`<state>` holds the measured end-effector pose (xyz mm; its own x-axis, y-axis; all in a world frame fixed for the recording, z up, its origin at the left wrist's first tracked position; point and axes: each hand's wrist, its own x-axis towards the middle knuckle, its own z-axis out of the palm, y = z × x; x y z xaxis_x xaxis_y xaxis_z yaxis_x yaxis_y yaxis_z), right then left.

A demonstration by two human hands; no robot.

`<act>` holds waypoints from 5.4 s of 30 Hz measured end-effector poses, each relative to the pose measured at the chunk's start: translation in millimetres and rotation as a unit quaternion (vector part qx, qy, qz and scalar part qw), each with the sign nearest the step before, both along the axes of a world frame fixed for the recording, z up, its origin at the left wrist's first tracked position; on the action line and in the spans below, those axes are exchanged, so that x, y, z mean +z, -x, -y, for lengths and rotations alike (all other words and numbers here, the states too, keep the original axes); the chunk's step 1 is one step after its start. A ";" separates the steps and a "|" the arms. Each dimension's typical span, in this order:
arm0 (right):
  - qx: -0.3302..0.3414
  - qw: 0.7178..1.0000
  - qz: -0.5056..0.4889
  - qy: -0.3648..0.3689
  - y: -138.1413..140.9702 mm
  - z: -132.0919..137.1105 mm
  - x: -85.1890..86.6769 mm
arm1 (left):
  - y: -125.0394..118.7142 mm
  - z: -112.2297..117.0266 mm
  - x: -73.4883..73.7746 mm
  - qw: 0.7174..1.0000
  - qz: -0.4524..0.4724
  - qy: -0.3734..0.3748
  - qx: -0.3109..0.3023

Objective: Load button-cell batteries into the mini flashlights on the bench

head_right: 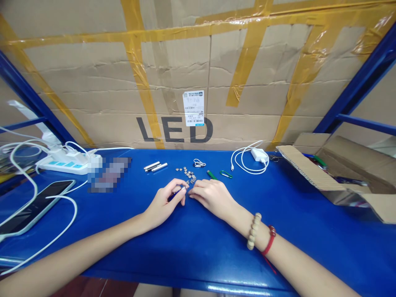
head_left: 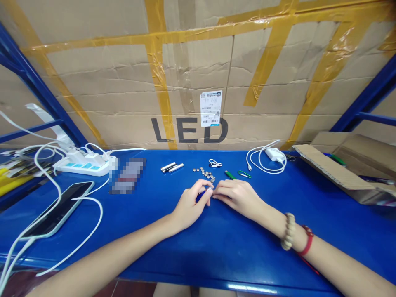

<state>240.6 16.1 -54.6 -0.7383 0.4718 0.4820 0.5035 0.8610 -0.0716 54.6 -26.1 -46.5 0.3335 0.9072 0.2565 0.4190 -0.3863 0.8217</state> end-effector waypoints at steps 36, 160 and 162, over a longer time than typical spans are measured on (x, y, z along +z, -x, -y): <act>-0.003 0.878 -0.345 0.333 10.8 10.2 15.6 | 0.4 -0.4 -2.4 0.999 0.027 -0.005 -0.016; 0.003 0.916 -0.277 0.290 5.8 6.6 14.4 | 0.5 -1.3 -9.2 0.999 0.012 -0.028 -0.027; 0.002 0.911 -0.283 0.300 5.9 6.2 16.7 | 0.3 -1.3 -8.3 0.999 0.015 -0.034 -0.030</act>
<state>234.7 9.9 -37.9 -0.4538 0.7735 0.4424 0.2361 0.5831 -0.7773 54.3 -24.8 -54.9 0.3787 0.8655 0.3278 0.3685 -0.4659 0.8045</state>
